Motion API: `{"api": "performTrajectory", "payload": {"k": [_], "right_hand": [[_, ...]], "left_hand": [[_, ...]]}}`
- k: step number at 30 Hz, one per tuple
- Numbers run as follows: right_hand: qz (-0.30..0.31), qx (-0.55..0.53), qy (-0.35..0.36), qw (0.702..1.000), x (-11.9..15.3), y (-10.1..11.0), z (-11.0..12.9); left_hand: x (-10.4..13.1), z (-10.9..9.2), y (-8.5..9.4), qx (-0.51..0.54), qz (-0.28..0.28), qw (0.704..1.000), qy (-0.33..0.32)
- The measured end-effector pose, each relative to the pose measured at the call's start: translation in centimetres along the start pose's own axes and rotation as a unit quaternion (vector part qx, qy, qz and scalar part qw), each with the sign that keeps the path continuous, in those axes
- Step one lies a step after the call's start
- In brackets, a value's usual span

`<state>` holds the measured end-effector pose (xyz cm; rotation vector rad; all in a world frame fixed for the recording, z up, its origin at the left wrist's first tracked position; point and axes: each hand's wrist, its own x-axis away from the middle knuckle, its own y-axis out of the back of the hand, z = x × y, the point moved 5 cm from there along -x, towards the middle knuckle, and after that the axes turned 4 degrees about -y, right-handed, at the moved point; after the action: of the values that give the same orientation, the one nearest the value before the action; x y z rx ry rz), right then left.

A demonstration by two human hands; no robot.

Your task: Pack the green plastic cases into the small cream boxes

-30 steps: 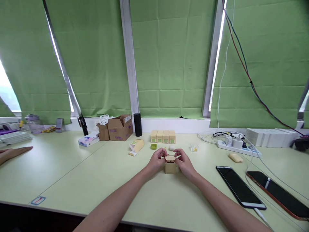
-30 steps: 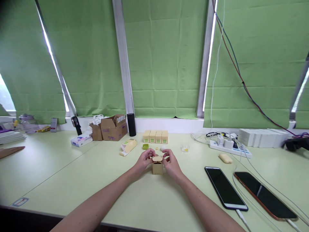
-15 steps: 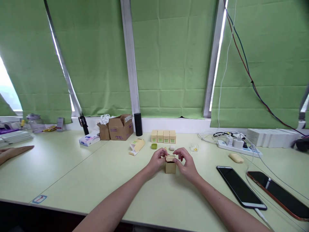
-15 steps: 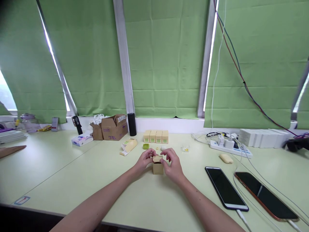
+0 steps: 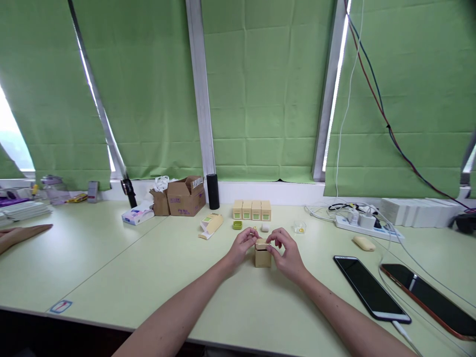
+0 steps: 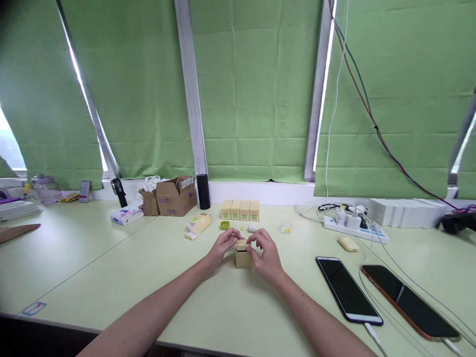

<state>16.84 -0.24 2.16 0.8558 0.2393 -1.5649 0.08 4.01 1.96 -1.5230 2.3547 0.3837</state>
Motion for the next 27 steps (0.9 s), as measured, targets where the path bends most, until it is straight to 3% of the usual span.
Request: {"api": "performTrajectory", "payload": {"k": [15,27], "right_hand": [[0.007,0.003,0.016,1.0,0.09,0.03,0.25],[0.048,0.046,0.042,0.997,0.48,-0.01,0.13]], "left_hand": [[0.26,-0.37,-0.31,-0.032,0.036,0.998,-0.033],[0.38,-0.14,-0.07,-0.058,0.027,0.997,-0.03]]}}
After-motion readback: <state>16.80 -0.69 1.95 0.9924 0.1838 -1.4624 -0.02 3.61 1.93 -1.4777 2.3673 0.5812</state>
